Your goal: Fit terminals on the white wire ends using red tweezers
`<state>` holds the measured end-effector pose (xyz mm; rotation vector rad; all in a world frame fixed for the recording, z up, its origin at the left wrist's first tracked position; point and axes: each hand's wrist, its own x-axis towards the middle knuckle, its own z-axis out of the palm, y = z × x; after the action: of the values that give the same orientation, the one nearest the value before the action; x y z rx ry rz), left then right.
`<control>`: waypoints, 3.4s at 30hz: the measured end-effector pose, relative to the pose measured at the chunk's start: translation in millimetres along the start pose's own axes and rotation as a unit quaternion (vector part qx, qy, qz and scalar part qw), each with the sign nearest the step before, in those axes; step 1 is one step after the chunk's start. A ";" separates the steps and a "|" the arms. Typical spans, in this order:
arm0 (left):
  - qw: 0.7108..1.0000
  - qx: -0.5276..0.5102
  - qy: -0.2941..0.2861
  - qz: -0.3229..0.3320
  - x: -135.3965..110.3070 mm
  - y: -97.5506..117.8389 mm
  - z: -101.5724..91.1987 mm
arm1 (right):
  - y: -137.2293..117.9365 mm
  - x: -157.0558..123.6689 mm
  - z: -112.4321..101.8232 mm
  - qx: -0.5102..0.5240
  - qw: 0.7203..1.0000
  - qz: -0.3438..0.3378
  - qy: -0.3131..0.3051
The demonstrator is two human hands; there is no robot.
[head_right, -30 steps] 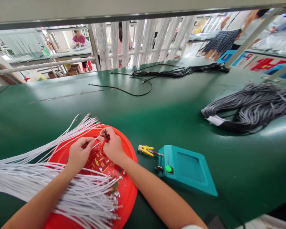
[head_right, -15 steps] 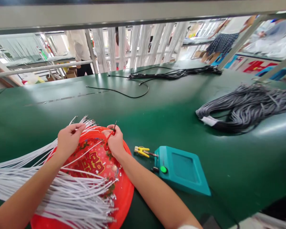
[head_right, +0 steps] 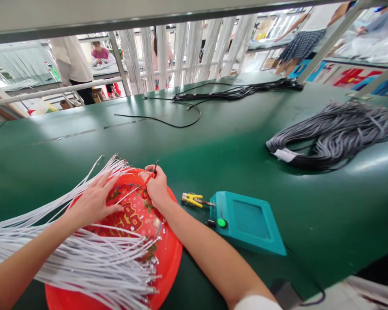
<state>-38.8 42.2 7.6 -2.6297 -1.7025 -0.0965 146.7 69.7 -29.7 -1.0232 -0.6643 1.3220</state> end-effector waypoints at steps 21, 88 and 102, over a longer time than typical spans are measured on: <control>0.987 0.057 0.073 -0.130 -1.7 -86.8 1.3 | -2.2 -1.7 -1.3 -0.019 1.000 0.020 -0.005; 0.782 -0.554 0.160 -0.238 -25.3 49.2 12.3 | 2.9 -43.6 5.2 -0.157 0.949 -0.130 -0.240; 0.882 -0.372 0.244 -0.153 -29.8 55.3 13.5 | 0.2 -50.1 -0.1 -0.381 0.837 -0.351 -0.178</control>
<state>0.1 -7.1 -6.0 -2.3222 -2.1223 -1.5493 138.1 20.9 -22.2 -0.9805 -1.7596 0.5608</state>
